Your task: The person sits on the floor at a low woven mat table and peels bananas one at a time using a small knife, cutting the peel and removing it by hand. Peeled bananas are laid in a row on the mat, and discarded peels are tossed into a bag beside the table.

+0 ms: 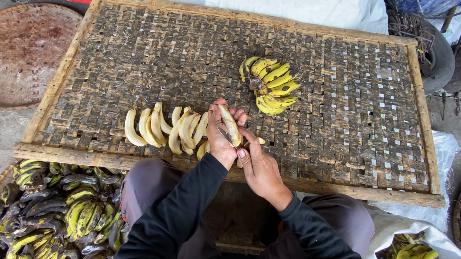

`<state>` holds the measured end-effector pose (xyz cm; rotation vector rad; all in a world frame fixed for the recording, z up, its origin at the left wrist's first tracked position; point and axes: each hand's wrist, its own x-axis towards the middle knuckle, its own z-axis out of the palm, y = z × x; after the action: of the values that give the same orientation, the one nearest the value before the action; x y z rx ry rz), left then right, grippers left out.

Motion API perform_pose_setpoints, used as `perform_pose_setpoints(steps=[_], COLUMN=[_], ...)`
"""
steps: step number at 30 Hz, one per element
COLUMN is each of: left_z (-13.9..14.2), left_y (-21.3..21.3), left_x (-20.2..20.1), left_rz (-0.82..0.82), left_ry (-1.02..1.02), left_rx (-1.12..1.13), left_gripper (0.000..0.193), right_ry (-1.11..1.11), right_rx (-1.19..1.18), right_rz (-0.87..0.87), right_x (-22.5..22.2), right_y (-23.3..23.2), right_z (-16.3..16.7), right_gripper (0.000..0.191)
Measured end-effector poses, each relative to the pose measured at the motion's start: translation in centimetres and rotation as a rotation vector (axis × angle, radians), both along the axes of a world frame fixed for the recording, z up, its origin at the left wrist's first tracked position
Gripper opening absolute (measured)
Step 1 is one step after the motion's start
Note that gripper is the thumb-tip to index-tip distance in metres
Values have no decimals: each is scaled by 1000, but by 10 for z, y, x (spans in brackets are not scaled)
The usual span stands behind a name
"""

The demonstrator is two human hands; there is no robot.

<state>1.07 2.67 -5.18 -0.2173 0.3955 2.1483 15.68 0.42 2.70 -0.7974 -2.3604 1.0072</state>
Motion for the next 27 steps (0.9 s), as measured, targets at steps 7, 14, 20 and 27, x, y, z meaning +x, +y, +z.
perform_pose_setpoints(steps=[7,14,20,27], left_z=[-1,-2,-13,-16], left_y=[-4,-15,-17,-19], left_x=[4,5,7,11], left_rz=[-63,-250,-359,-400], left_ry=[91,79,34,-18], left_rx=[16,20,-23,-24], left_gripper=[26,27,25,22], right_ry=[-166,-66,-159,-136], right_rx=[22,113,115,249], right_rz=[-17,79,49,54], right_x=[2,5,7,5], right_y=[14,27,32,41], right_z=[-4,-5,-11,-17], right_gripper=[46,46,43,41])
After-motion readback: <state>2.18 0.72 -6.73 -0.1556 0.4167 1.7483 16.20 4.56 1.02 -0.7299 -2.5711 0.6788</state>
